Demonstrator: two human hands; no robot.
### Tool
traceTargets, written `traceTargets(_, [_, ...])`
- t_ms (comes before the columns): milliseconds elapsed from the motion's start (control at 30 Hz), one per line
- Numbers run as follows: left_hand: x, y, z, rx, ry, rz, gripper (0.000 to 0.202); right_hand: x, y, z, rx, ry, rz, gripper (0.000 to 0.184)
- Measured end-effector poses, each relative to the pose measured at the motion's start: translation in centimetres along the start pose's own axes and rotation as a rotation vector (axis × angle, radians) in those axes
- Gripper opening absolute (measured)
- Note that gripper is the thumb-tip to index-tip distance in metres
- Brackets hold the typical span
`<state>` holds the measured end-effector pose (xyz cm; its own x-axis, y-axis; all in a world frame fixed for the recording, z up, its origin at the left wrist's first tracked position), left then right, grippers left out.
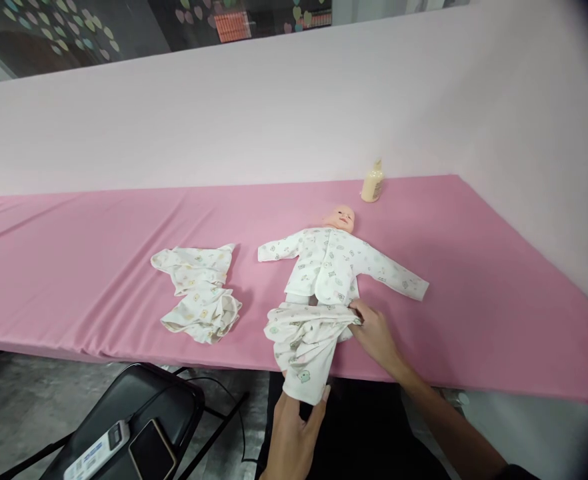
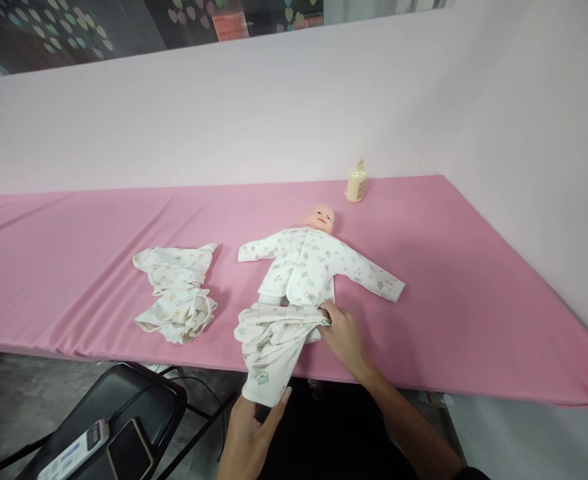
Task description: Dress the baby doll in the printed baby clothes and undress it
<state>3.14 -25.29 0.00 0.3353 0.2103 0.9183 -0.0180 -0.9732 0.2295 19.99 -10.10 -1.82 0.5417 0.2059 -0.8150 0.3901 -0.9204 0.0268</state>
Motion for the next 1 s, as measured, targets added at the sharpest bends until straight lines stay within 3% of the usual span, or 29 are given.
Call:
traceTargets(133, [0.2,-0.2,-0.1,0.02,0.01,0.026,0.047,-1.0,1.0,-0.2,-0.15,-0.12,0.018,0.012])
traceTargets(233, [0.0,-0.3,0.0,0.007,0.01,0.013,0.048,-2.1,2.4,0.1,-0.336,-0.298,0.003,0.042])
traceTargets(333, [-0.8,0.0,0.1,0.004,0.034,-0.01,0.052,-2.3,3.1,0.4,-0.389,-0.456,0.04,0.063])
traceTargets(433, [-2.0,0.5,0.1,-0.01,0.091,-0.024,0.054,-2.1,3.0,1.1,-0.4,-0.507,0.091,0.048])
traceTargets(533, [-3.2,0.7,0.1,-0.037,0.198,-0.048,0.055,-2.6,2.6,1.6,-0.495,-0.524,0.044,0.027])
traceTargets(700, [-3.1,0.5,0.0,0.011,0.215,-0.037,0.053,-3.4,2.1,0.6,-0.349,-0.338,-0.108,0.013])
traceTargets(833, [-1.5,0.0,0.1,-0.004,0.056,-0.027,0.037,-2.5,2.3,0.8,-0.266,-0.166,-0.084,0.003])
traceTargets(1000, [0.3,0.0,-0.4,0.068,-0.093,0.047,0.028,-1.2,2.0,0.8,-0.131,-0.089,-0.044,0.017])
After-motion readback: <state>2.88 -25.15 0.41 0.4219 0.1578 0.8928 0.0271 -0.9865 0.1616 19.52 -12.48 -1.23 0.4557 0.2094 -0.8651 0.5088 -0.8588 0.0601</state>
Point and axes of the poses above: each hand's wrist, its own y-axis away from the middle knuckle, its own z-axis out of the palm, x = y × z, the point moved 4 cm from there along -y, towards the middle knuckle, and after that the axes turned 13 degrees about -x, right-handed, at the moved point
